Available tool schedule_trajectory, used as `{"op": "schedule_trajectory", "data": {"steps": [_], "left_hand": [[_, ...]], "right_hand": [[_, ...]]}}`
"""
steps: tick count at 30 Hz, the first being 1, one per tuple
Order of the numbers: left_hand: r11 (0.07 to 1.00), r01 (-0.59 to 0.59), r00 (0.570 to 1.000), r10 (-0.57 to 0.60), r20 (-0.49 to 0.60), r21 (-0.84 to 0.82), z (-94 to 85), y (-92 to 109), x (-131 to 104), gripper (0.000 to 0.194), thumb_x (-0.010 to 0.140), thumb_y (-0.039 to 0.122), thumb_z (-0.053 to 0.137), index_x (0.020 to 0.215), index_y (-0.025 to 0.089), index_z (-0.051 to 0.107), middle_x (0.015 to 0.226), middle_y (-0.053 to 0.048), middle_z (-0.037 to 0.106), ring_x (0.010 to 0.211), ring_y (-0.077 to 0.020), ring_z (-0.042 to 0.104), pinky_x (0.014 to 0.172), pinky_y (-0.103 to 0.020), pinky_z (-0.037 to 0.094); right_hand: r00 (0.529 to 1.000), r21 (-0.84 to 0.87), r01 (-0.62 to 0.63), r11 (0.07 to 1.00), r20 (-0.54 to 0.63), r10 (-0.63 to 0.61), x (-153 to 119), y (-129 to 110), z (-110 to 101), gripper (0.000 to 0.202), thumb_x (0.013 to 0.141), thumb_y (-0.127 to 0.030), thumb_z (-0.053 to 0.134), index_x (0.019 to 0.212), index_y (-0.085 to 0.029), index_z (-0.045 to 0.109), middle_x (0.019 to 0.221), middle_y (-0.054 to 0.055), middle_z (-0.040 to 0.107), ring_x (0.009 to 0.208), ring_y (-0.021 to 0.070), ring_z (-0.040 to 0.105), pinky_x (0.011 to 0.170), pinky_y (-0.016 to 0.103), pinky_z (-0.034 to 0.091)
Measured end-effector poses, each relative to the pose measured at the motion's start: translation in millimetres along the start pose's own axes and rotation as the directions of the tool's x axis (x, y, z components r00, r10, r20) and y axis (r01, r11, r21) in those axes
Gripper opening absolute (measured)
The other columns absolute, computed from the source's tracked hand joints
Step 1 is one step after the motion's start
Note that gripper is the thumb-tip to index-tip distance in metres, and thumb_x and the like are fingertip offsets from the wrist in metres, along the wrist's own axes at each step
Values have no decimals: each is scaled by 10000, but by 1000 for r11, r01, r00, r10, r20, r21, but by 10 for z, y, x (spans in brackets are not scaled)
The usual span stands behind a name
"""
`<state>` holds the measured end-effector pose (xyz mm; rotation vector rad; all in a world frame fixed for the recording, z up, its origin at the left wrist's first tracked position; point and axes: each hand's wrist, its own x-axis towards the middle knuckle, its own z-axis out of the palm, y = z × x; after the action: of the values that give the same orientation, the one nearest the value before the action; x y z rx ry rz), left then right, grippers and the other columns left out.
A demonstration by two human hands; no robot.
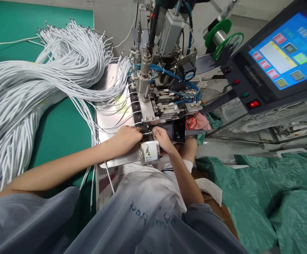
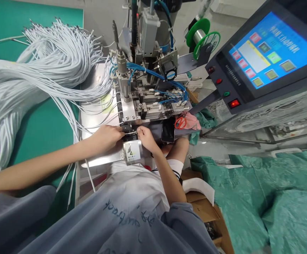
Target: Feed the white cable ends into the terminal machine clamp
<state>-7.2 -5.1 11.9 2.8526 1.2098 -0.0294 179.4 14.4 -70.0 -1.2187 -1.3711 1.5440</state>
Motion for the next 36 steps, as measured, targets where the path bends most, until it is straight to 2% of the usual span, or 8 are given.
{"op": "schedule_trajectory", "data": {"steps": [7,13,16,18,22,25,29,36], "left_hand": [[1000,4,1000,-4,-10,21,-14,17,-4,156,715,49,474,656,121,598,676,-73,580,538,-160,547,446,-282,275],[988,133,991,-130,-42,72,-14,-28,-10,224,809,43,411,842,68,631,849,-159,604,789,-233,571,587,-313,379],[974,203,979,-200,-33,96,-15,-67,-7,291,839,30,364,1013,34,598,966,-194,596,910,-275,549,686,-356,393],[970,220,975,-220,-15,101,-24,-85,-12,311,855,37,352,1062,37,584,991,-189,592,939,-287,537,719,-369,387],[955,278,960,-280,1,107,-130,-30,-70,301,866,48,367,1056,38,599,1010,-195,583,981,-304,511,764,-386,371],[975,224,974,-224,-13,3,-274,116,-141,261,887,147,410,968,55,640,944,-179,582,937,-293,508,748,-384,376],[901,-42,999,38,-19,-431,-376,270,-162,362,956,329,321,1019,156,633,921,-84,597,818,-193,560,691,-307,405],[605,-101,995,72,-71,-790,-288,192,-44,314,933,355,427,897,139,652,766,-23,580,695,-115,548,630,-221,397]], "right_hand": [[991,-87,30,996,-129,-41,-14,-83,-75,352,785,-495,492,599,-217,382,486,-81,317,429,80,335,429,217,277],[876,-321,117,940,-412,-250,-677,-376,198,247,868,-360,418,711,-195,514,563,-39,449,515,103,395,501,239,296],[986,-437,138,889,148,-81,-998,-423,638,297,867,-365,457,668,-185,584,562,-17,549,535,113,471,547,248,324],[881,-470,143,871,462,104,-1075,-392,940,272,830,-430,528,759,-187,628,640,-2,624,584,130,526,559,245,333],[772,-507,181,842,604,198,-1045,-300,1284,196,856,-305,496,770,-181,620,708,21,661,662,150,577,587,241,341],[835,-545,226,807,535,127,-1053,-307,1180,231,890,-221,409,766,-182,600,731,37,665,688,161,587,625,257,357],[954,-565,196,802,298,-23,-1075,-433,704,214,883,-226,440,784,-180,625,780,66,683,725,195,601,668,300,400],[984,-135,120,984,-112,-135,-909,-712,134,146,717,-244,691,854,-195,680,794,31,685,715,167,619,661,284,487]]}}
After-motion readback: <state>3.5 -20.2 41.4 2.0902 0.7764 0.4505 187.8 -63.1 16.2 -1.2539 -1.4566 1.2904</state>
